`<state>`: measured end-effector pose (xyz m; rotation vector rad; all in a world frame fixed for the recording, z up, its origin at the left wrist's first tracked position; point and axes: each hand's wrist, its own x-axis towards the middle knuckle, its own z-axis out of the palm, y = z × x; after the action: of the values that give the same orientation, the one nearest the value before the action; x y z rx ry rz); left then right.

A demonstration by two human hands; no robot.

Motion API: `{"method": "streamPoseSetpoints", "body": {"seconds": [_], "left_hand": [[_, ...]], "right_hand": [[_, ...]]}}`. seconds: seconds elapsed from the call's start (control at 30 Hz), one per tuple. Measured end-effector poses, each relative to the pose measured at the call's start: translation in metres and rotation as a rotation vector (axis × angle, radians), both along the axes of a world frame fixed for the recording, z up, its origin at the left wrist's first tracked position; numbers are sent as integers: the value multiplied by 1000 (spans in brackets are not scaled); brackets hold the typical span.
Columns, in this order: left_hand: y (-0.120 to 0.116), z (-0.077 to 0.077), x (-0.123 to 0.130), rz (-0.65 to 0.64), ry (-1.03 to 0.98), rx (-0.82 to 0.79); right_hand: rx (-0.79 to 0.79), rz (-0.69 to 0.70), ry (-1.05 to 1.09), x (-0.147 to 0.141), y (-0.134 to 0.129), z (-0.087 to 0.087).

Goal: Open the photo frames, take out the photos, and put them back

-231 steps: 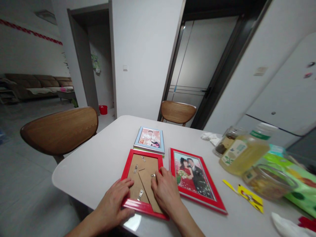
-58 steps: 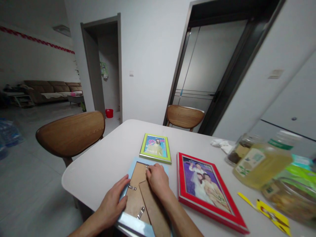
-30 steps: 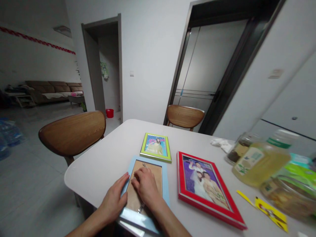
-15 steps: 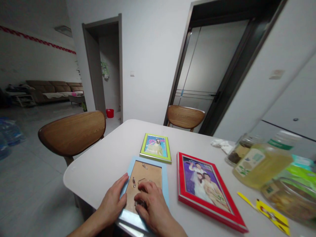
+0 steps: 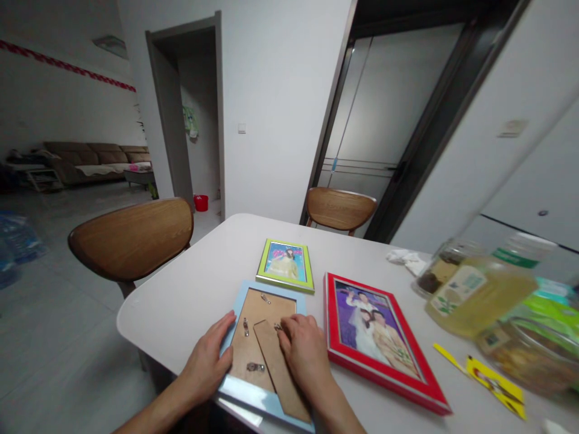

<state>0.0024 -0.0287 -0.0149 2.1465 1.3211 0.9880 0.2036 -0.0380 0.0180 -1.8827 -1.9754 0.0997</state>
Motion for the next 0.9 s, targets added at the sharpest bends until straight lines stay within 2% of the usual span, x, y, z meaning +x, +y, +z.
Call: {"method": "streamPoseSetpoints", "body": {"seconds": [0.17, 0.27, 0.43, 0.63, 0.77, 0.9], "left_hand": [[0, 1, -1, 3, 25, 22], [-1, 3, -1, -5, 73, 10], [-1, 3, 0, 3, 47, 2], [-1, 4, 0, 18, -42, -52], [-1, 16, 1, 7, -142, -146], [5, 39, 2, -62, -418, -300]], "right_hand": [[4, -61, -14, 0, 4, 2], [8, -33, 18, -2, -9, 4], [-84, 44, 26, -19, -32, 4], [-91, 18, 176, -21, -24, 8], [-68, -21, 197, -19, -24, 26], [-24, 56, 244, -31, -32, 42]]}}
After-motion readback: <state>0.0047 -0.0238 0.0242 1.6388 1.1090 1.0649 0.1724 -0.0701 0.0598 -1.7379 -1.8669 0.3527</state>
